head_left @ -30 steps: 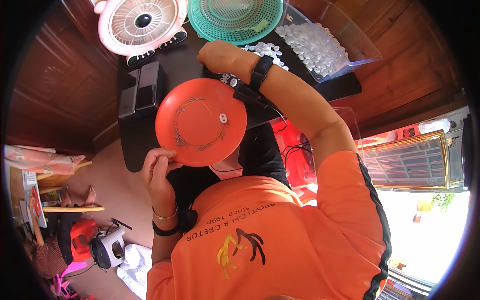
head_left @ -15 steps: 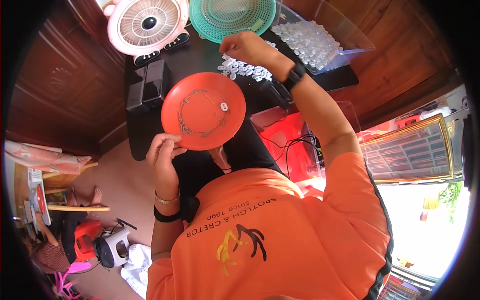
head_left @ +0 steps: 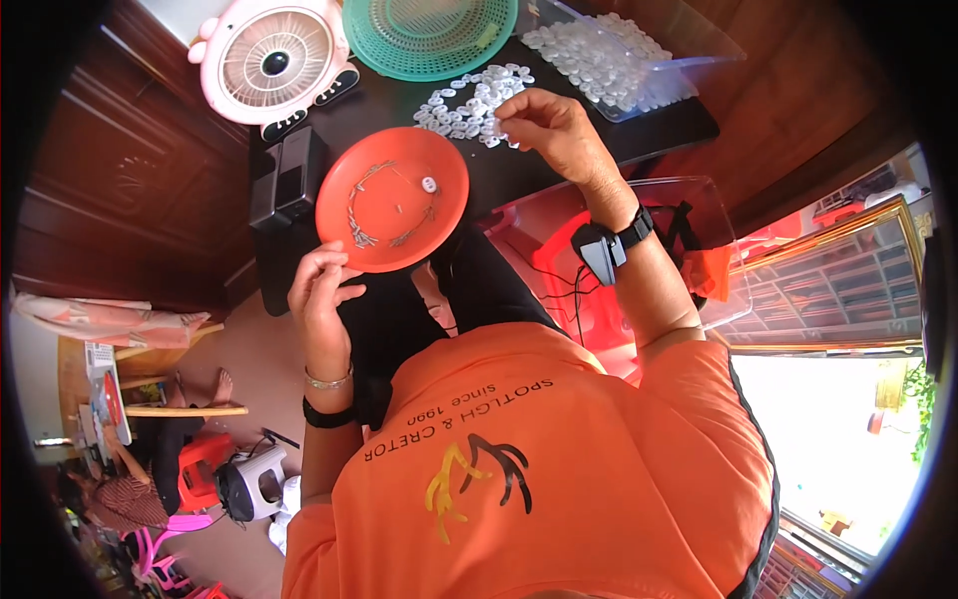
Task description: Assembling small white plastic pieces by hand on a red plate at a desk.
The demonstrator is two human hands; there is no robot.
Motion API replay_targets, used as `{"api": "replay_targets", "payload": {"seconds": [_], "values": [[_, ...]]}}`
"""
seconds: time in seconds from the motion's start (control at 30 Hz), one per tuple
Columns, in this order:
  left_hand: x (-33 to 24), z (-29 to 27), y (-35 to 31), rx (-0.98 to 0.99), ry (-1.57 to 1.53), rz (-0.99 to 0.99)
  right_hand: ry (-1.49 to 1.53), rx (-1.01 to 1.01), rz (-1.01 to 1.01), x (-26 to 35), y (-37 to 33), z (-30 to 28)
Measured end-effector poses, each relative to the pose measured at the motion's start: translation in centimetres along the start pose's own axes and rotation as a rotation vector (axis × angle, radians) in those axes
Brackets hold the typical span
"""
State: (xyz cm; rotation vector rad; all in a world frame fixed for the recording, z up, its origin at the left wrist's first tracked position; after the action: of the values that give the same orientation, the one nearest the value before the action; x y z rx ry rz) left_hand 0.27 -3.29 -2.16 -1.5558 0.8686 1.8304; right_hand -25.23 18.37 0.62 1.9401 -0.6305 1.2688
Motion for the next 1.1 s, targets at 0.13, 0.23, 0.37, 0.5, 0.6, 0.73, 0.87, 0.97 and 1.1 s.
{"api": "replay_targets", "payload": {"seconds": [0.13,0.23,0.37,0.5,0.6,0.73,0.87,0.97,1.1], "values": [[-0.5,-0.6,-0.5,-0.060,0.180,0.044,0.136,-0.132,0.049,-3.4,-0.7,-2.7],[-0.8,-1.3,-0.5,-0.123,0.172,0.038,0.206,-0.212,0.078,-5.7,-1.0,-3.9],[-1.2,-2.6,0.1,-0.211,0.182,0.016,0.236,-0.206,0.058,-6.0,-0.7,-3.6],[-3.0,-1.6,0.5,-0.210,0.156,0.032,0.118,-0.218,0.040,-6.3,-0.9,-3.5],[-5.2,-0.1,0.6,-0.159,0.137,0.084,0.026,-0.239,0.035,-5.9,-1.2,-3.5],[-6.6,1.9,0.6,-0.105,0.172,0.104,0.028,-0.257,0.049,-6.0,-1.5,-3.7],[-6.1,4.4,1.0,-0.006,0.176,0.029,-0.012,-0.264,0.023,-5.8,-1.3,-3.3],[-8.7,7.9,1.1,0.148,0.089,0.065,-0.038,-0.240,0.039,-5.6,-1.5,-3.0],[-14.8,13.0,0.7,0.495,0.005,0.228,-0.123,-0.263,0.039,-5.3,-1.8,-3.3]]}}
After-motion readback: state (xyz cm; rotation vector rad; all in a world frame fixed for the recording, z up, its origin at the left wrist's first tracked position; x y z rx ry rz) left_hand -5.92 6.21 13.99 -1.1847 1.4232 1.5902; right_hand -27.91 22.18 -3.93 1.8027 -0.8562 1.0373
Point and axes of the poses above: each hand's wrist, its own y-axis towards the middle knuckle, its own z-axis out of the palm, x = y × z, the point moved 8 cm from there along y, towards the middle knuckle, and after that the axes turned 6 degrees about -y, right-handed, at the moved point
